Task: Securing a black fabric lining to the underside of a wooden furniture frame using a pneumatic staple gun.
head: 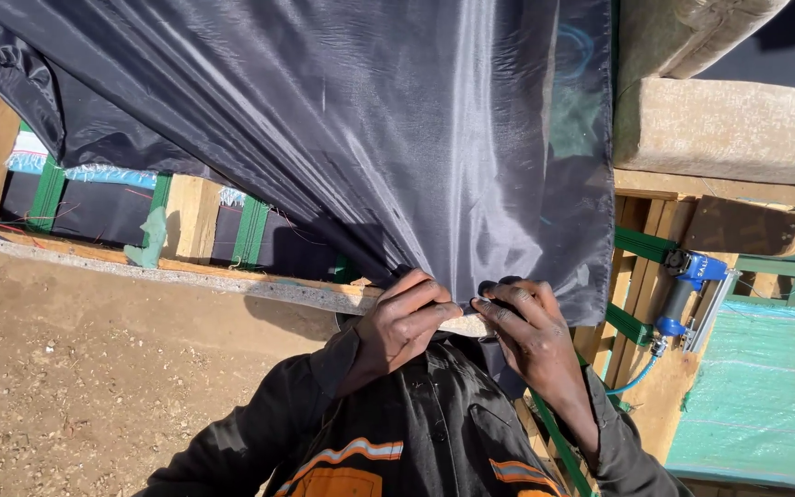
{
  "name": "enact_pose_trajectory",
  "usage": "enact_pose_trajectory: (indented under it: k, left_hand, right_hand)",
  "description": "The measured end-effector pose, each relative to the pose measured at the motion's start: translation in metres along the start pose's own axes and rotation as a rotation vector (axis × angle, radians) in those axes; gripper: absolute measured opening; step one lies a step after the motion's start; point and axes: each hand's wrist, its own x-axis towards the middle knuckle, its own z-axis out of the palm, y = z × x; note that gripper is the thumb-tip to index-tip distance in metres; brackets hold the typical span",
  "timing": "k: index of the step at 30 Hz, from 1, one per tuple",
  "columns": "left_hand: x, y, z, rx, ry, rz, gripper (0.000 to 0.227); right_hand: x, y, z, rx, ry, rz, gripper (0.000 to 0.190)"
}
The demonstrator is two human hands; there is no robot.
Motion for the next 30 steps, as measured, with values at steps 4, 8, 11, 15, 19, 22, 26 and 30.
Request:
enact_pose_trajectory:
  k: [4, 8, 11, 15, 19, 22, 26, 30]
  left_hand:
    - [0.002, -0.008, 0.012, -0.011, 0.200, 0.165, 0.018]
    - [-0.001, -0.016, 0.020, -0.034, 0.277, 0.240, 0.024]
    - [-0.007, -0.023, 0.008, -0.050, 0.093, 0.121, 0.009]
    - [-0.008, -0.029, -0.004, -0.096, -0.207, -0.140, 0.024]
    - [0.005, -0.013, -0.005, -0.066, -0.325, -0.383, 0.037]
    - [-0.006, -0.023, 0.007, 0.090, -0.130, -0.086, 0.010]
    - [-0.007, -0.019, 0.005, 0.150, -0.099, -0.015, 0.011]
    - [-0.012, -0.023, 0.007, 0.174, -0.116, 0.005, 0.006]
  right_hand:
    - [-0.009, 0.007, 0.001, -0.005, 0.025, -0.054, 0.017]
    - [-0.005, 0.014, -0.002, 0.196, 0.009, -0.004, 0.016]
    - [0.009, 0.008, -0.012, 0.348, -0.034, 0.114, 0.014]
    - [0.025, -0.006, -0.018, 0.360, -0.067, 0.222, 0.017]
    - [0.020, -0.010, -0.010, 0.275, -0.021, 0.190, 0.011]
    - [0.009, -0.003, -0.003, 0.209, 0.055, 0.185, 0.010]
    - [0.010, -0.007, -0.005, 0.204, 0.096, 0.132, 0.009]
    - [0.005, 0.002, -0.007, 0.257, 0.053, 0.077, 0.007]
